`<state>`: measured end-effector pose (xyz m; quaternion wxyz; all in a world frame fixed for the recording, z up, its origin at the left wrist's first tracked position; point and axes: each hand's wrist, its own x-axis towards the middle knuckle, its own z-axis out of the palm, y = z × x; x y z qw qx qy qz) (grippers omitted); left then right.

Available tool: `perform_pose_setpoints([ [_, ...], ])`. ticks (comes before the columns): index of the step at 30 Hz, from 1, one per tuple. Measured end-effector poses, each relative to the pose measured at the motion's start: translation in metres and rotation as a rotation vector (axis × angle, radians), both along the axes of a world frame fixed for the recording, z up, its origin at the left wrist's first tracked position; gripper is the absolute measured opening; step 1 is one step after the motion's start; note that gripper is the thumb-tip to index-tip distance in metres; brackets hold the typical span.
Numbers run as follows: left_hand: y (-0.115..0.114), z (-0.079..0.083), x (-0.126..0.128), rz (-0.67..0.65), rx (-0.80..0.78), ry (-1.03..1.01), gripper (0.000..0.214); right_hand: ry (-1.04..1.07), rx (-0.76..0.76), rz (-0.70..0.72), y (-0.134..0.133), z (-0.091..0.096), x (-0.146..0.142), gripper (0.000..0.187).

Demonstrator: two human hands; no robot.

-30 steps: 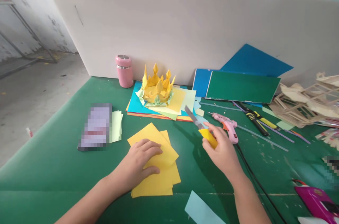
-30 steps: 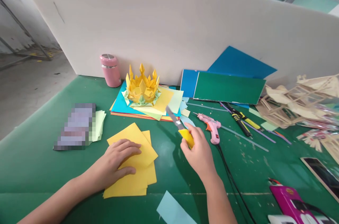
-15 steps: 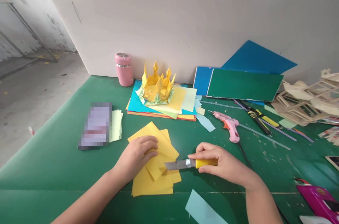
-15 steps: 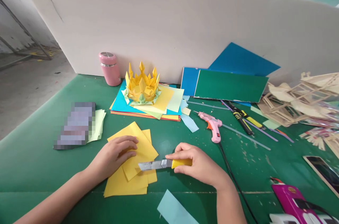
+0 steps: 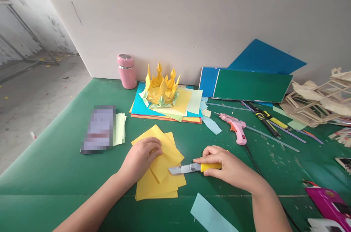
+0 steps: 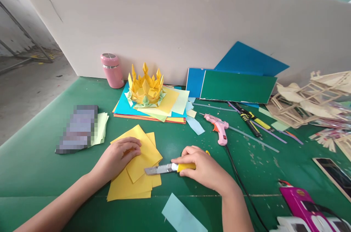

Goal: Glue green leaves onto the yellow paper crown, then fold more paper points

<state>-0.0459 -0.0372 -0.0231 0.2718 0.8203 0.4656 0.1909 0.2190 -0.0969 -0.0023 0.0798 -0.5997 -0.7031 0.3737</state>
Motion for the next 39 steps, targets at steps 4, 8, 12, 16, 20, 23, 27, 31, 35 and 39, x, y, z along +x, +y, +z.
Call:
perform_pose_setpoints([
  [4, 0.003, 0.001, 0.002, 0.059, -0.06, -0.022, 0.023, -0.021, -0.066, -0.02, 0.0, 0.007, 0.001, 0.038],
  [8, 0.008, 0.005, 0.002, 0.083, -0.144, -0.051, 0.02, -0.024, -0.076, -0.006, 0.0, 0.009, 0.002, 0.04],
  [12, 0.016, 0.013, 0.002, 0.05, -0.204, -0.032, 0.019, -0.046, -0.062, -0.023, 0.001, 0.011, -0.001, 0.038],
  [16, 0.019, 0.021, 0.004, 0.068, -0.239, -0.012, 0.019, -0.045, -0.037, -0.023, 0.001, 0.012, -0.002, 0.038],
  [20, 0.017, 0.026, 0.005, 0.11, -0.175, 0.081, 0.021, -0.074, 0.022, -0.03, 0.0, 0.011, -0.001, 0.038],
  [23, 0.015, 0.028, 0.002, 0.122, -0.103, 0.148, 0.022, -0.101, 0.055, -0.039, 0.0, 0.009, -0.001, 0.037],
  [27, 0.014, 0.025, -0.003, 0.122, -0.059, 0.192, 0.022, -0.107, 0.086, -0.06, 0.0, 0.007, -0.003, 0.034],
  [31, 0.012, 0.018, -0.002, 0.059, 0.043, 0.207, 0.021, -0.113, 0.114, -0.098, 0.002, 0.003, -0.01, 0.035],
  [35, 0.004, 0.008, 0.007, 0.003, 0.246, 0.202, 0.025, -0.111, 0.134, -0.078, 0.005, -0.003, -0.019, 0.036],
  [39, -0.004, -0.006, 0.015, -0.024, 0.37, 0.162, 0.025, -0.089, 0.181, -0.057, 0.008, -0.008, -0.027, 0.037],
])
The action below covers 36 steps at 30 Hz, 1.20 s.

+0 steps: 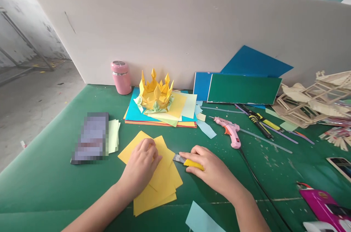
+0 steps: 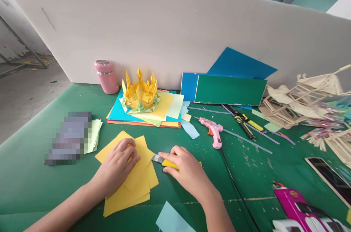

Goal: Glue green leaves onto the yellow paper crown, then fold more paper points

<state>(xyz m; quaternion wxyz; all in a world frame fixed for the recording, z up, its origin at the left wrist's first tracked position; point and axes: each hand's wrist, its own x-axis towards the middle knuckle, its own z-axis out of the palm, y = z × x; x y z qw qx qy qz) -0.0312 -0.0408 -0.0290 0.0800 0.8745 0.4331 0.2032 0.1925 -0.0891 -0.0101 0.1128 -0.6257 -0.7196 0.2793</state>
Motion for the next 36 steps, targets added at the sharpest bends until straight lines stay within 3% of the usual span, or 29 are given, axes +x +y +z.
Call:
perform_pose_setpoints([
  [6, -0.003, -0.015, -0.001, 0.013, 0.066, -0.001, 0.019, -0.066, 0.07, 0.023, 0.0, 0.001, -0.005, 0.031],
  [19, -0.007, -0.017, -0.003, -0.005, 0.099, 0.093, 0.043, -0.156, 0.253, 0.13, 0.0, -0.005, 0.002, 0.03],
  [32, -0.007, -0.023, -0.003, -0.027, 0.163, 0.129, 0.048, -0.137, 0.201, 0.101, -0.001, -0.007, 0.014, 0.03],
  [36, -0.007, -0.031, -0.004, -0.012, 0.192, 0.134, 0.063, -0.162, 0.221, 0.102, 0.002, -0.007, 0.013, 0.029],
])
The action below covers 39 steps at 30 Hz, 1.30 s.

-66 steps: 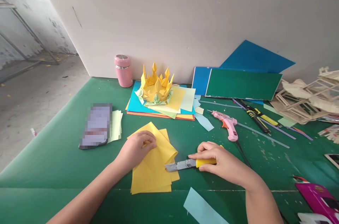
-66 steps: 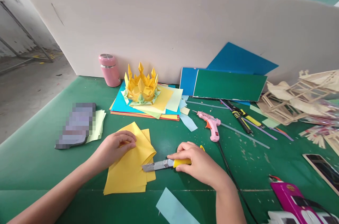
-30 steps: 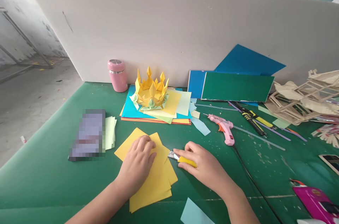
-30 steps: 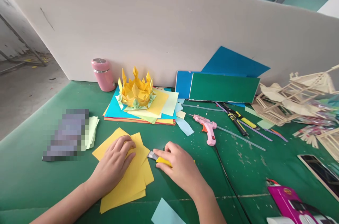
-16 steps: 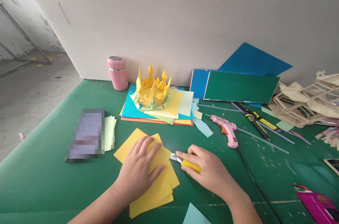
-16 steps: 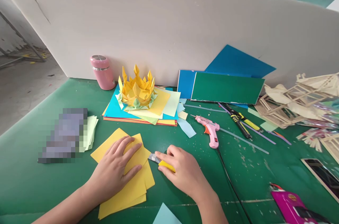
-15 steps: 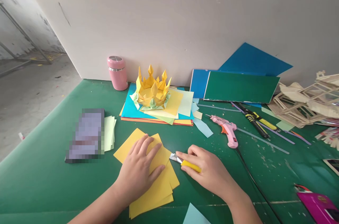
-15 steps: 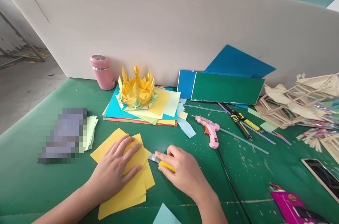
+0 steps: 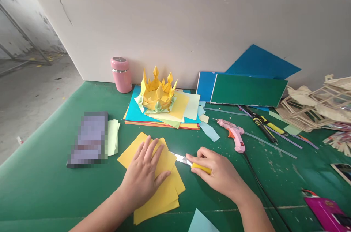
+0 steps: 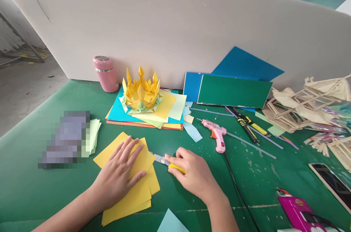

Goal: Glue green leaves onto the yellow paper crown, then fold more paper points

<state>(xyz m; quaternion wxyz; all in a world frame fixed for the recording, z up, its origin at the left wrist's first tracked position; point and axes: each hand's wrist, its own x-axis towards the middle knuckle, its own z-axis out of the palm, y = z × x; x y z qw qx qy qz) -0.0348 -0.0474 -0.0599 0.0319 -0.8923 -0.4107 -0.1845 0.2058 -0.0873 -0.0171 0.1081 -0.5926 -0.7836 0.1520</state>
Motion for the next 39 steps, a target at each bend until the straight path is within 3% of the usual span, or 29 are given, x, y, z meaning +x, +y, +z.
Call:
perform_pose_setpoints([
  [22, -0.001, -0.015, 0.001, 0.056, 0.051, 0.029, 0.085, -0.078, 0.091, 0.148, 0.055, -0.001, -0.03, 0.032],
  [39, -0.001, -0.014, 0.0, 0.037, 0.08, 0.025, 0.084, -0.108, 0.192, 0.16, 0.078, -0.009, -0.056, 0.033],
])
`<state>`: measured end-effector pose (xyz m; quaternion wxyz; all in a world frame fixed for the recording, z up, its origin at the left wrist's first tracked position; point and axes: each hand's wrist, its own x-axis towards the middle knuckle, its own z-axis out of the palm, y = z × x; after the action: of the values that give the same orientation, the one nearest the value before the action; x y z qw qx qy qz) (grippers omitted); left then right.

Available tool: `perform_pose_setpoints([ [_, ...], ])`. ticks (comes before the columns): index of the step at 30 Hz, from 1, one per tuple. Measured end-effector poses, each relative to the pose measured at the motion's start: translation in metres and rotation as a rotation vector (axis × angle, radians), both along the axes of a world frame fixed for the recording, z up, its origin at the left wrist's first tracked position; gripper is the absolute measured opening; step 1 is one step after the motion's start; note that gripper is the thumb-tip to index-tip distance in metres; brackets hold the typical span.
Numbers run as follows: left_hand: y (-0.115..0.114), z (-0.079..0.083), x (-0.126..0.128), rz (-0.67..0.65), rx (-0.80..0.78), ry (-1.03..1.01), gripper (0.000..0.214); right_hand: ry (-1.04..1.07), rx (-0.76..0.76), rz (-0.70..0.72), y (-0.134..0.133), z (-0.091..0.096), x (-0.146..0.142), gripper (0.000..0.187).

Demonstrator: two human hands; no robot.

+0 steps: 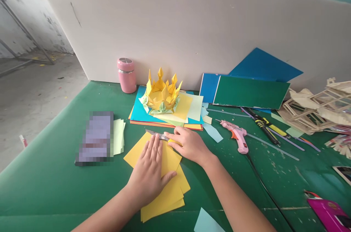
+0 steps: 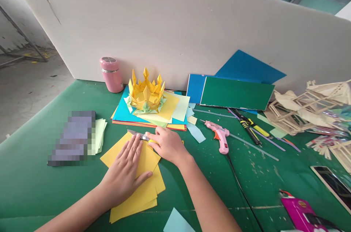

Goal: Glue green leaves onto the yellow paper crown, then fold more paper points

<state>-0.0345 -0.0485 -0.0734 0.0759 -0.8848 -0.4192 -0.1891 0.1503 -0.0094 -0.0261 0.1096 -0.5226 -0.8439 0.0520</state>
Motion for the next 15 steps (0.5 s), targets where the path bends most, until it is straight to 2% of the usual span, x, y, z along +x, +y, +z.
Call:
perform_pose_setpoints([
  [5, 0.001, 0.008, -0.002, -0.046, -0.048, -0.014, 0.071, 0.042, 0.143, -0.107, -0.016, -0.005, 0.017, 0.033],
  [10, 0.001, 0.016, -0.001, -0.055, -0.135, -0.077, 0.06, 0.086, 0.404, -0.369, -0.028, -0.013, 0.047, 0.04],
  [13, 0.001, 0.021, -0.001, -0.059, -0.215, -0.151, 0.05, 0.032, 0.445, -0.482, -0.026, -0.02, 0.058, 0.043],
  [15, 0.002, 0.025, -0.003, -0.014, -0.285, -0.231, 0.039, 0.004, 0.43, -0.509, -0.024, -0.025, 0.061, 0.042],
])
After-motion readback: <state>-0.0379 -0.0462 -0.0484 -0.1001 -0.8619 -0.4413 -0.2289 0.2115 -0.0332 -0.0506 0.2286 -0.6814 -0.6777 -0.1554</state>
